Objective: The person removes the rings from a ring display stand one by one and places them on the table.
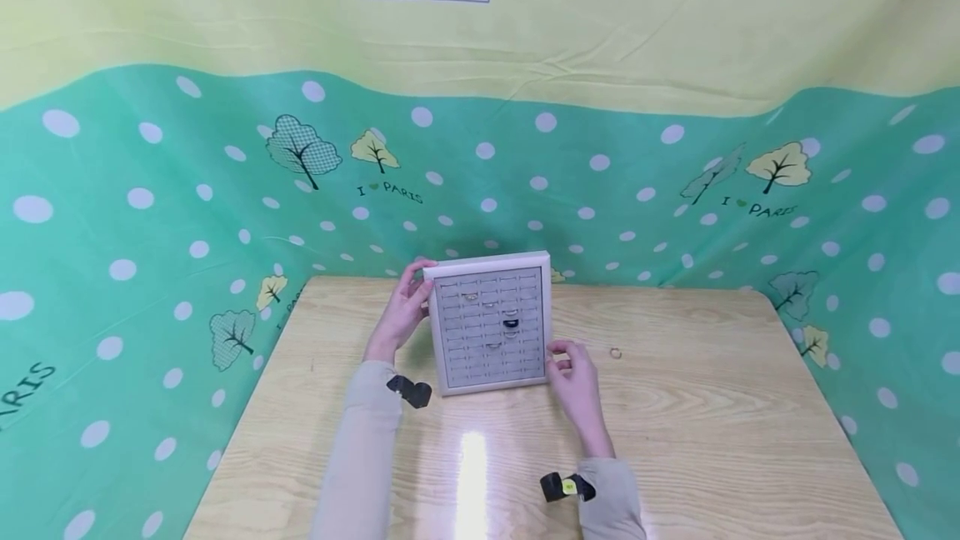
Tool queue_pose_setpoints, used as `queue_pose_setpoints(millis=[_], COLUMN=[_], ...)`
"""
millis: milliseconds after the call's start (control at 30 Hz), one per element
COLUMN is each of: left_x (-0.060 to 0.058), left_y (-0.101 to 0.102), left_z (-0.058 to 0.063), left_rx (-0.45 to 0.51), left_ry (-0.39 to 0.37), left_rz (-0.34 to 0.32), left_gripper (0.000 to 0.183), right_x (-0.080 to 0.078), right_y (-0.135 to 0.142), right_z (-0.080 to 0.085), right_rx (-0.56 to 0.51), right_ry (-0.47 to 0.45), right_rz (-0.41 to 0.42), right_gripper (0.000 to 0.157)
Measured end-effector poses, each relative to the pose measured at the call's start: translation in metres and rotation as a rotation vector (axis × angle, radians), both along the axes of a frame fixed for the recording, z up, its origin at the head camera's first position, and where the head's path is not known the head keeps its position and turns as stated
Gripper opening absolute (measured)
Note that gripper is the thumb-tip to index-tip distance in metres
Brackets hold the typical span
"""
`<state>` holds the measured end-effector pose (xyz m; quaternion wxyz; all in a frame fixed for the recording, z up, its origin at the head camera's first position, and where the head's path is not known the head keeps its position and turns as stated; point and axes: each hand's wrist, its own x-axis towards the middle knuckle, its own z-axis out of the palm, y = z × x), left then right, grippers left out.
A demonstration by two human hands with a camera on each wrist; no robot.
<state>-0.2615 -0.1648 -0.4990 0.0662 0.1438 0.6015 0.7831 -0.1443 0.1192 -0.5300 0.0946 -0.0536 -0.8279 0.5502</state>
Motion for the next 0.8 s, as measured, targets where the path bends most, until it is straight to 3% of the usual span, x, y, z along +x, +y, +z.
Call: queue_pose_setpoints(millis=[200,567,800], left_x=[-0.001,-0.003,-0.002], left_y=[0.000,0.001,0.001], left_z=[0.003,0.009,0.008], left_rx=[0.010,-0.088,-0.079], left_ry=[0.005,0.047,0.059], left_rz=[0.040,0.154,0.172], left_gripper=[0.039,0.040,0.041], right_x=[0.003,0.004,-0.007], right_y=[-0.003,-0.007,-0.016], right_z=[-0.002,-0.002,0.016], right_rx=[0.001,-0.015,0.023], right_ry=[0.003,0.022,0.091], right_rz=[0.009,0.029,0.080], right_gripper=[0.022,0.019,0.019])
